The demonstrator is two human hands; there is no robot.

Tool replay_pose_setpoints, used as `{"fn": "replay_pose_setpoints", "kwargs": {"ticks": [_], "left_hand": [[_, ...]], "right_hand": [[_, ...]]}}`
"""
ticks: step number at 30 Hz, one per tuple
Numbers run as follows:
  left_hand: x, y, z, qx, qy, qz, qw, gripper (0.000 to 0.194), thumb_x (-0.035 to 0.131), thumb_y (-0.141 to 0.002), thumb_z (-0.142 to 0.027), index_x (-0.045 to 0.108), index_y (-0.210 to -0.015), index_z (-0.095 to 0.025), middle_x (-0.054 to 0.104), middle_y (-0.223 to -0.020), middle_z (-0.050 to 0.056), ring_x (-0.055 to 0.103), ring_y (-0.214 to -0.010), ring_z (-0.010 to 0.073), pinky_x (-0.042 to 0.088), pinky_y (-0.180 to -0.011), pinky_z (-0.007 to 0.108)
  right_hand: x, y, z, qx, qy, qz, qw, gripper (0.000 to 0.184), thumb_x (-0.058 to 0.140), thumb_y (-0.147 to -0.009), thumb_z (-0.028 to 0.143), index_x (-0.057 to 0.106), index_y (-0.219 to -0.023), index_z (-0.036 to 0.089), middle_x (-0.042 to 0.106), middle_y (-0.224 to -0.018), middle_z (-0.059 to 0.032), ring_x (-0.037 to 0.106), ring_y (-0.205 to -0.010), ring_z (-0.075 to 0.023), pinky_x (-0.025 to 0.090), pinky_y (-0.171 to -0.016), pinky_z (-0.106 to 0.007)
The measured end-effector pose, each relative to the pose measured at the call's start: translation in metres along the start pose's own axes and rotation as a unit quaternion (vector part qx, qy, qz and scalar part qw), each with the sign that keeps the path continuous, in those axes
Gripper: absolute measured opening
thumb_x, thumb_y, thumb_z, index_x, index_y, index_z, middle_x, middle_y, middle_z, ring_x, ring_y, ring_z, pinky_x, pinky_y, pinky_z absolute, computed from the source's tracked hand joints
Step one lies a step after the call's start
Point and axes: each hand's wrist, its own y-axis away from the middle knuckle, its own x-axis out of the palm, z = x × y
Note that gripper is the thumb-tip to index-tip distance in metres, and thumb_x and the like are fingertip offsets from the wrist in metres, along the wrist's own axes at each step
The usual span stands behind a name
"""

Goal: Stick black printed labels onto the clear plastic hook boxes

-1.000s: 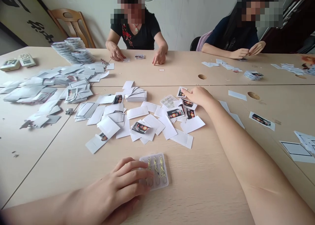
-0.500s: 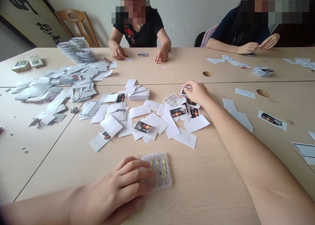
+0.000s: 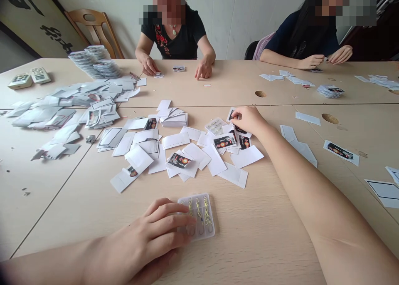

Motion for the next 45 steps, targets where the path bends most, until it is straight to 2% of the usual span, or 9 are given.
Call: {"fn": "replay_pose_setpoints", "kwargs": {"ticks": [7,14,21,24,27,29,32,36,45], "left_hand": [[-0.001,0.000,0.000,0.004,0.006,-0.008,1.000,0.036,0.051,-0.084,-0.014,0.050,-0.120,-0.019,0.060,-0.123,0.010,0.046,-0.125,0.0278,0.035,-0.105,0.045],[-0.003,-0.002,-0.001,0.002,0.014,-0.026,1.000,0.034,0.053,-0.082,-0.012,0.051,-0.116,-0.020,0.059,-0.124,0.010,0.050,-0.121,0.0274,0.038,-0.104,0.044],[-0.001,0.001,-0.003,-0.008,0.017,-0.034,0.999,0.030,0.050,-0.083,-0.011,0.052,-0.112,-0.018,0.060,-0.118,0.012,0.048,-0.121,0.0270,0.037,-0.102,0.045],[-0.003,0.003,-0.002,-0.022,0.063,-0.073,0.995,0.029,0.051,-0.080,-0.011,0.053,-0.108,-0.018,0.056,-0.117,0.013,0.051,-0.112,0.0266,0.042,-0.098,0.045],[-0.008,0.004,0.002,-0.055,0.156,-0.143,0.976,0.022,0.050,-0.083,-0.011,0.052,-0.104,-0.017,0.053,-0.110,0.012,0.053,-0.105,0.0217,0.048,-0.092,0.036],[-0.012,0.005,0.008,-0.088,0.192,-0.191,0.959,0.012,0.046,-0.088,-0.013,0.052,-0.098,-0.017,0.053,-0.104,0.011,0.054,-0.100,0.0182,0.050,-0.087,0.030],[-0.015,0.006,0.020,-0.124,0.201,-0.234,0.943,0.010,0.047,-0.093,-0.022,0.055,-0.092,-0.017,0.055,-0.097,0.007,0.054,-0.094,0.0164,0.049,-0.084,0.028],[-0.012,0.007,0.029,-0.142,0.257,-0.243,0.925,0.021,0.047,-0.095,-0.034,0.057,-0.094,-0.016,0.057,-0.091,0.005,0.054,-0.088,0.0156,0.047,-0.082,0.027],[-0.014,-0.004,0.023,-0.224,0.357,-0.274,0.864,0.025,0.042,-0.097,-0.034,0.054,-0.090,-0.014,0.053,-0.088,0.003,0.049,-0.087,0.0155,0.043,-0.079,0.027]], "right_hand": [[0.002,-0.001,-0.005,-0.018,0.011,-0.019,1.000,0.016,0.058,-0.078,0.027,0.071,-0.076,0.020,0.072,-0.087,-0.0049,0.064,-0.086,-0.0237,0.047,-0.083,-0.034],[-0.002,-0.001,-0.005,0.034,0.009,-0.097,0.995,0.019,0.054,-0.082,0.028,0.070,-0.078,0.019,0.071,-0.079,-0.0087,0.065,-0.078,-0.0245,0.048,-0.078,-0.035],[-0.015,-0.001,0.017,0.054,-0.142,-0.206,0.967,0.016,0.058,-0.082,0.030,0.068,-0.080,0.018,0.071,-0.087,-0.0110,0.066,-0.082,-0.0242,0.051,-0.082,-0.036],[-0.019,0.011,0.049,0.006,-0.295,-0.165,0.941,0.016,0.060,-0.081,0.031,0.068,-0.083,0.017,0.071,-0.084,-0.0083,0.066,-0.077,-0.0208,0.053,-0.075,-0.034],[-0.022,0.043,0.096,-0.050,-0.395,-0.044,0.916,0.015,0.062,-0.082,0.031,0.069,-0.083,0.018,0.071,-0.079,-0.0044,0.064,-0.068,-0.0166,0.054,-0.065,-0.031],[-0.021,0.071,0.126,-0.117,-0.395,0.033,0.911,0.012,0.063,-0.082,0.029,0.069,-0.081,0.019,0.070,-0.076,-0.0025,0.064,-0.068,-0.0158,0.054,-0.063,-0.030],[-0.012,0.109,0.156,-0.262,-0.338,-0.005,0.904,0.011,0.059,-0.085,0.019,0.065,-0.077,0.021,0.070,-0.085,-0.0030,0.064,-0.078,-0.0157,0.055,-0.070,-0.031],[0.008,0.131,0.163,-0.373,-0.285,-0.021,0.883,0.014,0.053,-0.088,0.013,0.061,-0.080,0.021,0.067,-0.091,-0.0067,0.062,-0.086,-0.0174,0.055,-0.078,-0.035],[0.028,0.135,0.155,-0.352,-0.320,-0.030,0.879,0.011,0.053,-0.089,0.012,0.058,-0.095,0.020,0.065,-0.094,-0.0072,0.062,-0.090,-0.0171,0.055,-0.080,-0.034]]}}
